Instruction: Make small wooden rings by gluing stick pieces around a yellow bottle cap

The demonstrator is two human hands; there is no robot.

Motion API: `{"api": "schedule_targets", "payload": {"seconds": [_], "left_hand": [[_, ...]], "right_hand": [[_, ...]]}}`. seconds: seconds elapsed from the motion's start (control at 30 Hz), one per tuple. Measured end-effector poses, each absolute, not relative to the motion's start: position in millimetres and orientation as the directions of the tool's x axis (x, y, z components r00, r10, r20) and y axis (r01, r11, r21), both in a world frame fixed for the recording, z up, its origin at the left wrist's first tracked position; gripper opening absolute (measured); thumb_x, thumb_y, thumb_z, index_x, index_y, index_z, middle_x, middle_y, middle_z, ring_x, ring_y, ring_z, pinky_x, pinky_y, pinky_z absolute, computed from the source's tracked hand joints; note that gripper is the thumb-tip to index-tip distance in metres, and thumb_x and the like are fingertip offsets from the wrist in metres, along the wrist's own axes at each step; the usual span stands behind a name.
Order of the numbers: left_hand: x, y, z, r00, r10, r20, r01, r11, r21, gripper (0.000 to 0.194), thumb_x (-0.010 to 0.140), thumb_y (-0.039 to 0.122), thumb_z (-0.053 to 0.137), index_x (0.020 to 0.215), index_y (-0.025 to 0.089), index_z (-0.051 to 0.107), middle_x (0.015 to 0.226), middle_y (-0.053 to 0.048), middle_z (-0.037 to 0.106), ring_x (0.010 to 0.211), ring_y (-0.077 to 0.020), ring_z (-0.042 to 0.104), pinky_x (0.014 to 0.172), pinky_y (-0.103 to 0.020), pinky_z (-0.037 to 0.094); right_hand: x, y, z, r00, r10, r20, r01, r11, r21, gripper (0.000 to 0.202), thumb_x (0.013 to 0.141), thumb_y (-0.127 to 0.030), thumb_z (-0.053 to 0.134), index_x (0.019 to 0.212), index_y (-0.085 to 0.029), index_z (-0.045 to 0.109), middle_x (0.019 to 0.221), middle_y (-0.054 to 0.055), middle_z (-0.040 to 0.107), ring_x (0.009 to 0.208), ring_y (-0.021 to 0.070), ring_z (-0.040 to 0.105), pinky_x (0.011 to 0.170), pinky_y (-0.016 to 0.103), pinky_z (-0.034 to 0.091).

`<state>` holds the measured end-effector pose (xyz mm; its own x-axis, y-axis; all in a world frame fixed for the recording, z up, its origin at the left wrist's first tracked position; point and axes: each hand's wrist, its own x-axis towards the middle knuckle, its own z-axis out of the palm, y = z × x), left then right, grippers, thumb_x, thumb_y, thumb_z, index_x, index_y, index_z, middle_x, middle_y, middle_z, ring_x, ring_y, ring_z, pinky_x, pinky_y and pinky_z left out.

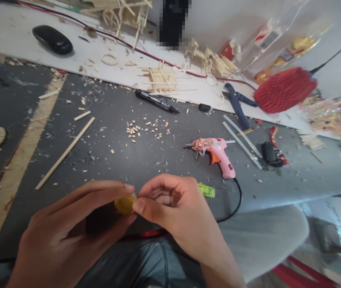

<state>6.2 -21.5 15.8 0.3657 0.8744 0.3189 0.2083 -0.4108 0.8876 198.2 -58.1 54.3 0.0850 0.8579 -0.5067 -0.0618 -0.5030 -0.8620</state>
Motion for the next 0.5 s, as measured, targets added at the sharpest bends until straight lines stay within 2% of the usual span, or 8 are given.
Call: {"api": "schedule_targets", "payload": {"seconds": [0.1, 0.2, 0.33, 0.5], "left_hand": [[6, -23, 16, 0.334, 0.908, 0.254, 0.225, -0.338, 0.914, 0.030, 0.091, 0.014, 0.072, 0.115, 0.033, 0.073, 0.100, 0.009, 0.084, 0.077, -0.0068, 0.081, 0.081, -0.010, 0.063], [5, -23, 17, 0.317, 0.929, 0.191, 0.242, -0.274, 0.931, 0.032, 0.088, 0.016, 0.072, 0.115, 0.034, 0.072, 0.092, 0.011, 0.085, 0.070, -0.0068, 0.080, 0.076, -0.011, 0.064], [4, -22, 19, 0.329, 0.922, 0.205, 0.222, -0.286, 0.932, 0.030, 0.087, 0.013, 0.070, 0.109, 0.033, 0.072, 0.097, 0.010, 0.086, 0.076, -0.0084, 0.083, 0.076, -0.012, 0.064], [3, -22, 16, 0.349, 0.917, 0.194, 0.168, -0.265, 0.949, 0.031, 0.088, 0.013, 0.068, 0.110, 0.035, 0.072, 0.102, 0.010, 0.087, 0.084, -0.0097, 0.084, 0.079, -0.013, 0.065]], "right_hand": [[196, -60, 52, 0.138, 0.902, -0.409, -0.103, -0.398, -0.912, 0.019, 0.082, -0.035, 0.096, 0.086, -0.024, 0.082, 0.069, -0.002, 0.068, 0.063, 0.0107, 0.059, 0.058, 0.020, 0.048], [193, -61, 49, 0.155, 0.918, -0.366, -0.117, -0.351, -0.929, 0.013, 0.081, -0.031, 0.096, 0.086, -0.027, 0.085, 0.073, -0.002, 0.073, 0.066, 0.0105, 0.064, 0.061, 0.018, 0.052], [192, -60, 44, 0.126, 0.915, -0.383, -0.171, -0.361, -0.917, 0.013, 0.085, -0.037, 0.093, 0.089, -0.027, 0.085, 0.074, -0.002, 0.076, 0.067, 0.0107, 0.069, 0.063, 0.017, 0.055], [189, -58, 41, 0.085, 0.887, -0.455, -0.271, -0.419, -0.867, 0.021, 0.079, -0.040, 0.097, 0.086, -0.026, 0.084, 0.072, -0.002, 0.076, 0.063, 0.0117, 0.069, 0.063, 0.020, 0.058]]}}
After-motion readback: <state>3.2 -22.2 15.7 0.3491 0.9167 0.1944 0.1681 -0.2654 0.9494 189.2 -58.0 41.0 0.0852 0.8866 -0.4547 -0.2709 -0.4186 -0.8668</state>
